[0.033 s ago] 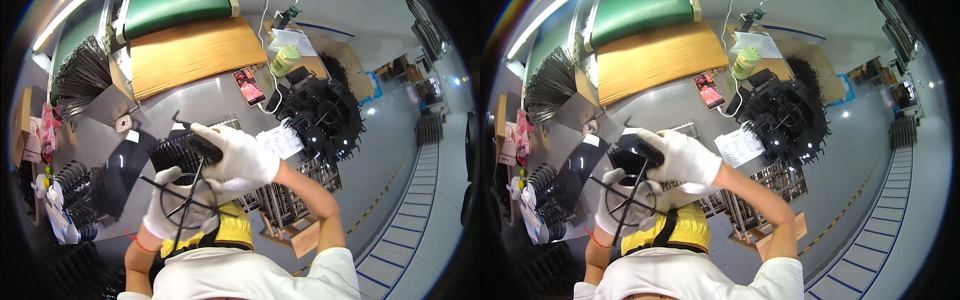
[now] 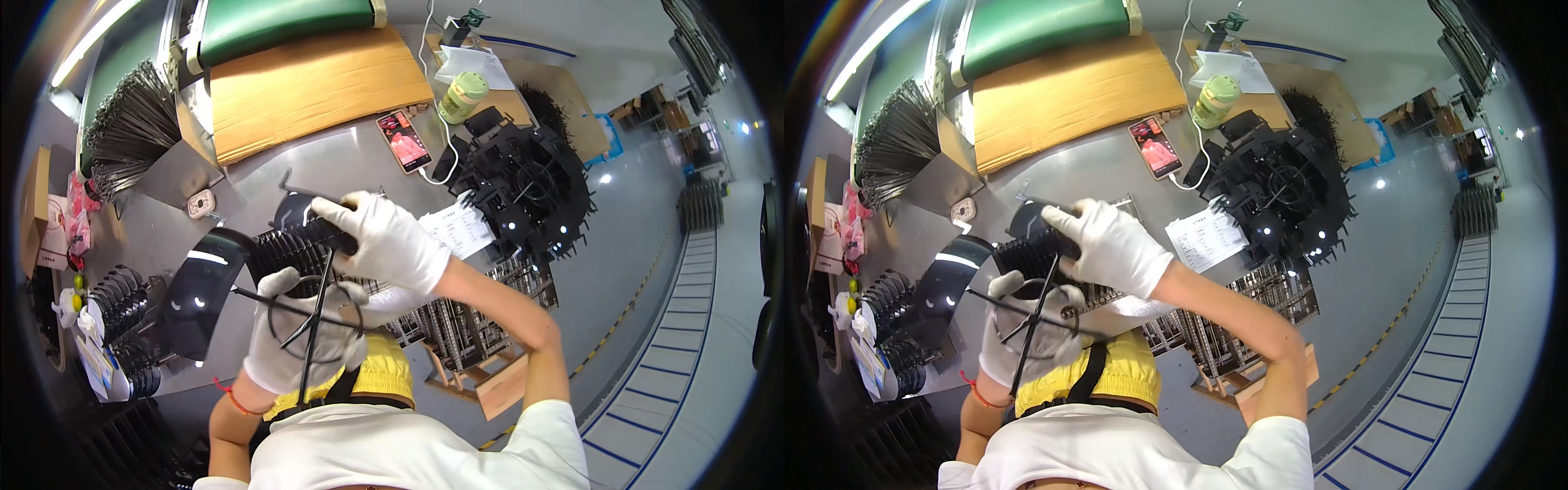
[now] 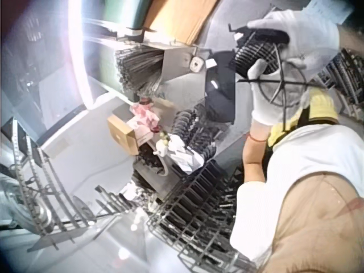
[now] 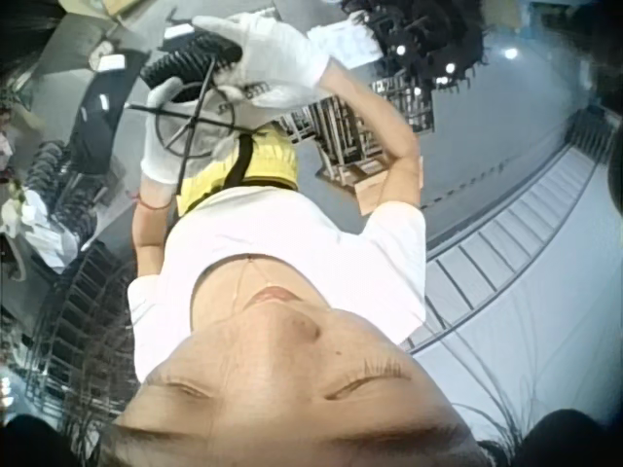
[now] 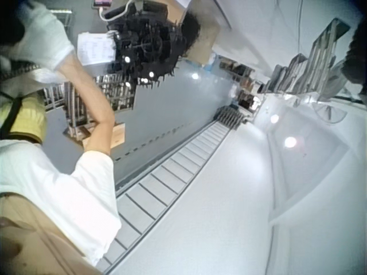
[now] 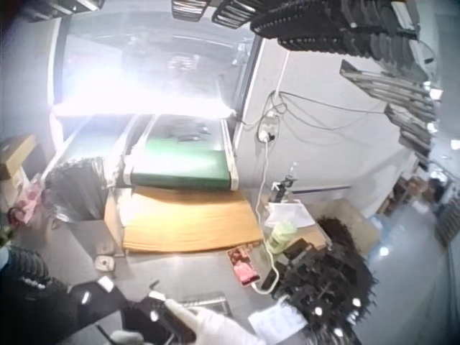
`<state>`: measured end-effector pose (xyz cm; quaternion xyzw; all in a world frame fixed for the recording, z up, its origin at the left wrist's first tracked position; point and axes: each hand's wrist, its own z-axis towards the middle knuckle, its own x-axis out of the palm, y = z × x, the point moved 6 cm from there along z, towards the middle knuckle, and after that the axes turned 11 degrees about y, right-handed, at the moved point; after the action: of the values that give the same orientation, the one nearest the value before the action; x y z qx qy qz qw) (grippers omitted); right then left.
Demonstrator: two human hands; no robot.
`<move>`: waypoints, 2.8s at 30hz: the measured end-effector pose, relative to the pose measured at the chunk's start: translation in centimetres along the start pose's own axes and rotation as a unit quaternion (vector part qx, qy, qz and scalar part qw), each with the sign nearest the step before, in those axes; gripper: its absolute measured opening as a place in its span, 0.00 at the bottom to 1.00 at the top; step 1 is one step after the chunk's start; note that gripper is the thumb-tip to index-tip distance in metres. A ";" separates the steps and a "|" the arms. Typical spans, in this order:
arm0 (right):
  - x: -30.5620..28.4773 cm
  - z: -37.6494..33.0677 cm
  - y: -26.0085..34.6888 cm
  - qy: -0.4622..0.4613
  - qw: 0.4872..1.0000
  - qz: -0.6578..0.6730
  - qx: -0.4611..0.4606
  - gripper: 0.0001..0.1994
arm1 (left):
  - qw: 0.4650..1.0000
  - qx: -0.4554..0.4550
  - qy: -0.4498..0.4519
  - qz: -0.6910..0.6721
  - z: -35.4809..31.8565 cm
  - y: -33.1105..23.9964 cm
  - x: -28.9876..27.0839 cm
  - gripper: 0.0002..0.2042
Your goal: The person assembles sunglasses by inserting black plastic frames into a metal rack, then attaching arms and nose pads. They repeatedly pick up frames, align them in the rack, and secure components by hand.
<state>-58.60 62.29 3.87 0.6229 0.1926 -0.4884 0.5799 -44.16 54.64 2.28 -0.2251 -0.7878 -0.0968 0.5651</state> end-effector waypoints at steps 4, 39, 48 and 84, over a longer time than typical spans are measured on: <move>-0.9 -1.4 2.7 0.071 0.984 -0.118 -0.108 0.30 | 0.976 0.119 -0.044 -0.177 -0.8 0.8 2.1 0.24; 3.4 -4.1 -3.2 0.034 0.959 0.175 0.218 0.37 | 0.524 0.685 -0.180 0.473 -8.7 -10.4 -0.1 0.18; 1.9 -4.0 -2.4 0.051 0.991 0.005 0.121 0.26 | 0.389 0.345 0.006 0.854 -2.4 -4.9 6.5 0.07; 15.1 -13.5 -13.3 0.115 0.877 0.147 0.443 0.40 | 0.392 0.247 -0.673 0.576 -26.9 -56.5 -38.9 0.25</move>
<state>-57.38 73.01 -17.83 0.8875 -0.0723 -0.3569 0.2825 -37.53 -15.59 -19.04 -0.4677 -0.5831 0.6341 -0.1976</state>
